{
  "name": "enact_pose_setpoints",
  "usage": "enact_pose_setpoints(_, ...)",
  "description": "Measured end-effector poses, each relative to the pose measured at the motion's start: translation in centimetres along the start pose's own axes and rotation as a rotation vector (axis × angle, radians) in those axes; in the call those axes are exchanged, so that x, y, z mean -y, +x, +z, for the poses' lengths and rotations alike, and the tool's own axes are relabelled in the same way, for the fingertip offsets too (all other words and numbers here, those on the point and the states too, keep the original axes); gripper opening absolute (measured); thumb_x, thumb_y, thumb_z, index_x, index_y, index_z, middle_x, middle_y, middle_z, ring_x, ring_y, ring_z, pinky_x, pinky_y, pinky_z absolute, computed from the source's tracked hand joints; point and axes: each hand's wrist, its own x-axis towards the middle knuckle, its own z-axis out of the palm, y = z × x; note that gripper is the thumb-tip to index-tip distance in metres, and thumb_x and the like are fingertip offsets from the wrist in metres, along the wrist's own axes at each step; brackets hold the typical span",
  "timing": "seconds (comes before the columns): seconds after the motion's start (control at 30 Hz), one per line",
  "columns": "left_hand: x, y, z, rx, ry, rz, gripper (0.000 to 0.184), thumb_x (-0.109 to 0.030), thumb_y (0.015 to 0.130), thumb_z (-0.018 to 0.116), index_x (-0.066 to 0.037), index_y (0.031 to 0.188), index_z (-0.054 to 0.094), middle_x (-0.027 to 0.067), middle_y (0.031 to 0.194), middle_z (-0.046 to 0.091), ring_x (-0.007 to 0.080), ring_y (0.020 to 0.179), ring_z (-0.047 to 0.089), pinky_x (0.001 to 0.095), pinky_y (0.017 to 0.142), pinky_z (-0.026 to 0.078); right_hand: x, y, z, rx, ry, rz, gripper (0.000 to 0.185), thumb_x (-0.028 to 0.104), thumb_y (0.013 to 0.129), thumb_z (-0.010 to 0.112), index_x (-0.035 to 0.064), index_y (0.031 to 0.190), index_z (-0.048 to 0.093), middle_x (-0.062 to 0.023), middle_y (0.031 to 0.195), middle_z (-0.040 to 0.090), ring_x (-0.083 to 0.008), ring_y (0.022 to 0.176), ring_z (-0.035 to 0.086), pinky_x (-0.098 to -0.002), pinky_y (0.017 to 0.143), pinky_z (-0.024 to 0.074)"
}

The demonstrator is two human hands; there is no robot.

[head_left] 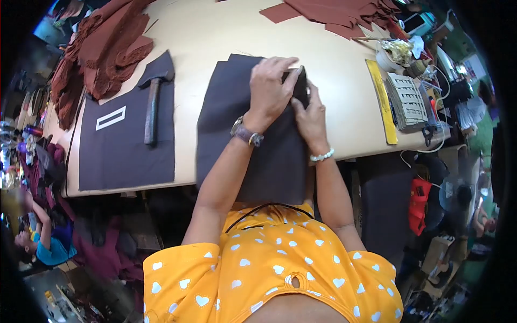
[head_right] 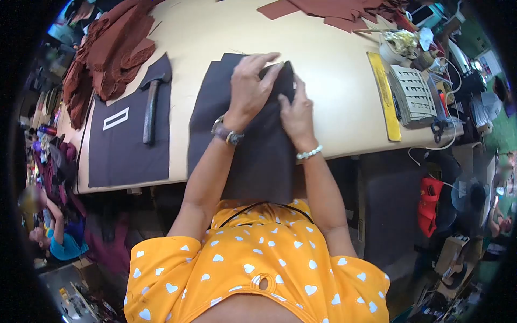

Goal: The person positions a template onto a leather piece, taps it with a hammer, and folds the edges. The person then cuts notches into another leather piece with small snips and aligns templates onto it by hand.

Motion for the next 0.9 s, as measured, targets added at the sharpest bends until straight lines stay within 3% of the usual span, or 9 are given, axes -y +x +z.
enact_pose_setpoints(0.13, 0.5, -3.2, -6.8, -0.185, 0.403, -0.077, 0.035, -0.021, 0.078, 0.067, 0.0, 0.104, 0.06, 0.0169, 0.101, 0.061, 0.0327, 0.096, 0.056, 0.0393, 0.085, 0.042, -2.2, 0.8, -1.7, 0.056, -0.207, -0.036, 0.063, 0.005, 0.075, 0.065, -0.0035, 0.13, 0.034, -0.0195, 0.059, 0.052, -0.0345, 0.056, 0.057, -0.0413, 0.056, 0.0435)
enact_pose_setpoints(0.2, 1.6, -6.6, -9.0, -0.112, 0.581, -0.209, 0.035, -0.023, 0.077, 0.068, 0.001, 0.1, 0.06, 0.0165, 0.1, 0.059, 0.0322, 0.095, 0.054, 0.0394, 0.084, 0.041, -1.7, 0.7, -2.2, 0.083, -0.304, 0.017, 0.065, 0.006, 0.075, 0.066, -0.0018, 0.131, 0.035, -0.0201, 0.075, 0.057, -0.0335, 0.069, 0.059, -0.0398, 0.064, 0.0461)
enact_pose_setpoints(0.3, 2.3, -9.9, -10.2, -0.007, 0.71, -0.344, 0.029, -0.022, 0.076, 0.069, 0.0, 0.093, 0.059, 0.0143, 0.098, 0.058, 0.0313, 0.096, 0.052, 0.0398, 0.084, 0.039, 0.3, 0.5, -2.3, -0.085, -0.812, -0.331, 0.064, 0.008, 0.073, 0.067, 0.0004, 0.13, 0.038, -0.0208, 0.1, 0.056, -0.0326, 0.092, 0.056, -0.04, 0.079, 0.0449)
enact_pose_setpoints(0.47, 2.8, -10.6, -9.0, -0.008, 0.6, -0.363, 0.019, -0.018, 0.076, 0.067, -0.004, 0.083, 0.056, 0.0094, 0.088, 0.055, 0.0262, 0.09, 0.051, 0.0402, 0.082, 0.036, 5.3, -1.5, 1.0, 0.188, -0.551, -0.428, 0.055, 0.007, 0.072, 0.064, -0.0005, 0.124, 0.045, -0.0175, 0.113, 0.052, -0.0329, 0.105, 0.049, -0.0391, 0.092, 0.04)
enact_pose_setpoints(0.53, 2.9, -10.3, -9.1, -0.022, 0.507, -0.459, 0.018, -0.017, 0.077, 0.066, -0.004, 0.083, 0.056, 0.0085, 0.083, 0.056, 0.0259, 0.081, 0.054, 0.0395, 0.075, 0.04, 5.7, -3.0, 3.1, 0.361, -0.107, -0.271, 0.048, 0.002, 0.076, 0.06, -0.0016, 0.122, 0.046, -0.0191, 0.11, 0.052, -0.0302, 0.093, 0.057, -0.0358, 0.081, 0.0476)
enact_pose_setpoints(0.67, 2.3, -9.7, -10.7, -0.107, 0.247, -0.617, 0.012, -0.007, 0.08, 0.064, -0.001, 0.088, 0.057, 0.0083, 0.073, 0.06, 0.0156, 0.064, 0.059, 0.0302, 0.057, 0.045, 3.8, -3.5, 5.7, 0.362, 0.237, 0.101, 0.044, 0.006, 0.082, 0.058, -0.0032, 0.122, 0.045, -0.0156, 0.095, 0.06, -0.0189, 0.074, 0.062, -0.0286, 0.065, 0.0503)
enact_pose_setpoints(0.7, 2.4, -9.7, -11.6, -0.013, 0.085, -0.793, 0.025, 0.0, 0.081, 0.061, 0.0, 0.105, 0.053, 0.0088, 0.084, 0.062, 0.0088, 0.072, 0.057, 0.0226, 0.061, 0.045, 3.2, -3.3, 6.0, 0.326, 0.301, 0.176, 0.044, 0.009, 0.083, 0.059, -0.0038, 0.122, 0.045, -0.015, 0.092, 0.062, -0.0168, 0.071, 0.062, -0.0274, 0.063, 0.0502)
enact_pose_setpoints(0.8, 1.1, -9.0, -11.5, -0.111, -0.524, -0.774, 0.047, 0.005, 0.08, 0.059, 0.0, 0.123, 0.041, 0.0081, 0.091, 0.06, 0.0077, 0.074, 0.055, 0.0188, 0.066, 0.045, 4.4, -2.7, 5.9, 0.301, 0.356, 0.28, 0.05, 0.019, 0.082, 0.064, -0.0056, 0.121, 0.045, -0.0151, 0.086, 0.064, -0.0163, 0.068, 0.062, -0.0275, 0.061, 0.0497)
enact_pose_setpoints(0.9, 0.5, -9.0, -9.6, 0.015, -0.657, -0.734, 0.072, 0.008, 0.081, 0.055, -0.002, 0.14, 0.016, 0.0099, 0.097, 0.059, 0.008, 0.08, 0.053, 0.0197, 0.07, 0.046, 5.3, -2.6, 6.1, 0.323, 0.241, 0.189, 0.056, 0.026, 0.079, 0.068, -0.0059, 0.119, 0.047, -0.0152, 0.086, 0.064, -0.0156, 0.069, 0.062, -0.0266, 0.06, 0.0489)
